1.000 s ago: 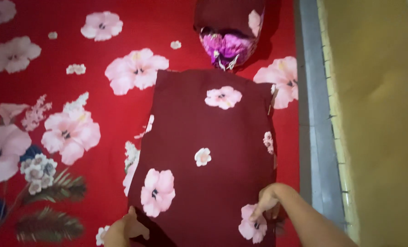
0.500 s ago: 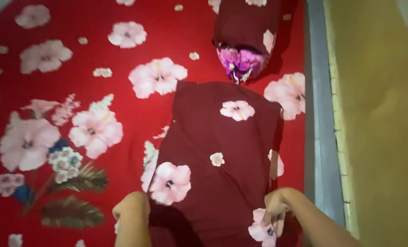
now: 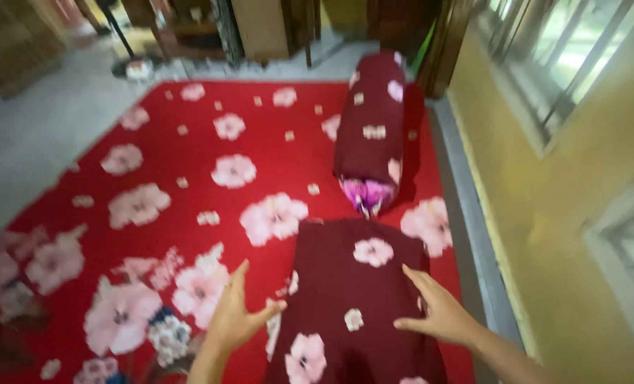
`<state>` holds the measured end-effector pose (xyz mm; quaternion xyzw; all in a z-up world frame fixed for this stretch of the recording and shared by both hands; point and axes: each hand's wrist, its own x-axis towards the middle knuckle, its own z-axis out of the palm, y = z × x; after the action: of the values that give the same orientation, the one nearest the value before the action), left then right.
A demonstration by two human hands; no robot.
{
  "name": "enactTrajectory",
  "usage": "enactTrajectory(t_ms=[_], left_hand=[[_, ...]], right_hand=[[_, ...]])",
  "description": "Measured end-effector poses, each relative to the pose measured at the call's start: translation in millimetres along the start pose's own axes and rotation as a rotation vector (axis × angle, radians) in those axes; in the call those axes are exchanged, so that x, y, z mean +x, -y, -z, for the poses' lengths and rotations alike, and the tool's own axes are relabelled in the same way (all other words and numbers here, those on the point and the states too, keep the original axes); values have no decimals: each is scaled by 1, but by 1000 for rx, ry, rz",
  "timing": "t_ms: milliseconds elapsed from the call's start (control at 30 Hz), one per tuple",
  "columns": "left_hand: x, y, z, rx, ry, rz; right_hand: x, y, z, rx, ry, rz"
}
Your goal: Putting pillowcases on pillows and smoothing a mattress on the floor.
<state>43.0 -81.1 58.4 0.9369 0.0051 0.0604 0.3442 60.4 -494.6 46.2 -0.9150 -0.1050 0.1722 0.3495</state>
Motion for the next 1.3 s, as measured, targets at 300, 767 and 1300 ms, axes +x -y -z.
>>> enactTrajectory(t_ms=[300,767,1300], left_hand=[[-14,-125,183,-137,11,16],[-82,-230,305,-115,-264,-132],[-270,-226,409,-20,-499,-157]], right_hand=[[-69,87,86,30,-290,278],[-186,187,221,-68,-478,420],[-280,307,237,7,-384,563]])
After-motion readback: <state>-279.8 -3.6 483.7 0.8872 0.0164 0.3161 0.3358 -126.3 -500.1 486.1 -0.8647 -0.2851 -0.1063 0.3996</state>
